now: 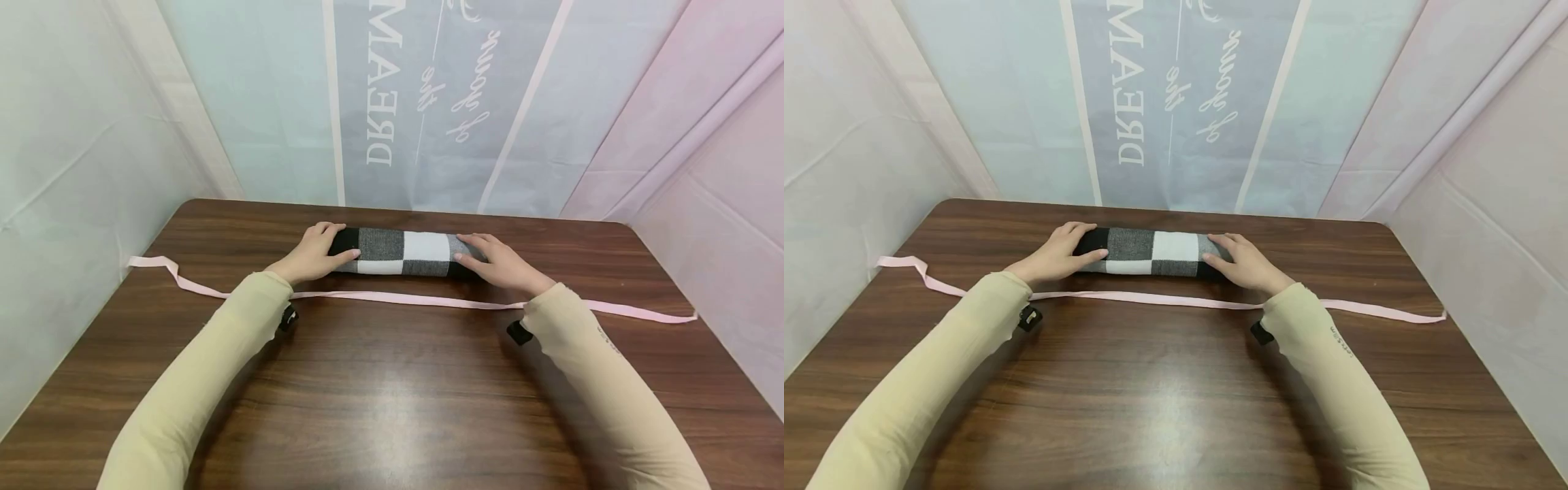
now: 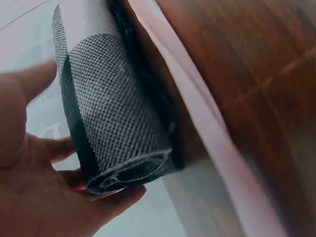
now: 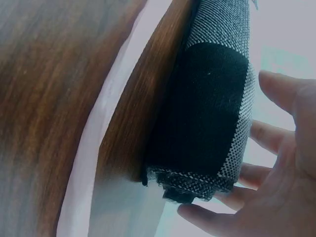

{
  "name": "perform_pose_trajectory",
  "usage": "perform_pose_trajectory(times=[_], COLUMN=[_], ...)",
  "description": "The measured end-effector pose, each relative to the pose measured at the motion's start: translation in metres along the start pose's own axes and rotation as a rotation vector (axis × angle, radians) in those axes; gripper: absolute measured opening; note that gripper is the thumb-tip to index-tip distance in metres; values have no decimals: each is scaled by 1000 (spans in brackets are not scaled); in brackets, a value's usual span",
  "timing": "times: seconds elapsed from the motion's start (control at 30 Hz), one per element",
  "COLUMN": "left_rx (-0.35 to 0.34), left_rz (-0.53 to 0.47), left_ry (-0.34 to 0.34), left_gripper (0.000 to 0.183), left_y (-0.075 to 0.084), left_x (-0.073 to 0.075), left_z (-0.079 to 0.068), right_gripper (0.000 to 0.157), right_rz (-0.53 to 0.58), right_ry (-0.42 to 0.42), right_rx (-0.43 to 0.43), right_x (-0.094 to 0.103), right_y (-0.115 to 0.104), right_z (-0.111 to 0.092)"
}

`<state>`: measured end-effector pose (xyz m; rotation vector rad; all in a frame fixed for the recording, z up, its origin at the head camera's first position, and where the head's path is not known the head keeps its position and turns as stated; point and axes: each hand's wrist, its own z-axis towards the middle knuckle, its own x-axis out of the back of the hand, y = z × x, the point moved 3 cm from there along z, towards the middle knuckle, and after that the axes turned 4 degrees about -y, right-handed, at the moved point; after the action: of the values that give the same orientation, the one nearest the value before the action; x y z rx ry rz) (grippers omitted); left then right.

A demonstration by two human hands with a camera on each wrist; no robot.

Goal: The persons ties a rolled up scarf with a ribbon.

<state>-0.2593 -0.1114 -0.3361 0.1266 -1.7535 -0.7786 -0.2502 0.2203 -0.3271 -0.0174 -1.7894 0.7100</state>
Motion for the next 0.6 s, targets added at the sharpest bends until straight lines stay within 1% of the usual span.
perform_pose_trajectory(times=[0.13,0.33,0.43,0.6], left_rx=[17,44,59,92], left_rz=[-64,-154,-189,-190], left_ry=[12,7,-4,-21], left_gripper=[72,71,75,86], left_y=[-6,-15,-18,-22], left_x=[-2,-4,-4,-5], left_z=[3,9,12,14], right_gripper=[60,66,68,74], right_rz=[23,73,93,115], right_ry=[-7,-44,-65,-96], right_rx=[-5,-29,-46,-80], right_x=[0,1,2,2], right_y=[4,12,16,19], right_z=[1,6,8,10])
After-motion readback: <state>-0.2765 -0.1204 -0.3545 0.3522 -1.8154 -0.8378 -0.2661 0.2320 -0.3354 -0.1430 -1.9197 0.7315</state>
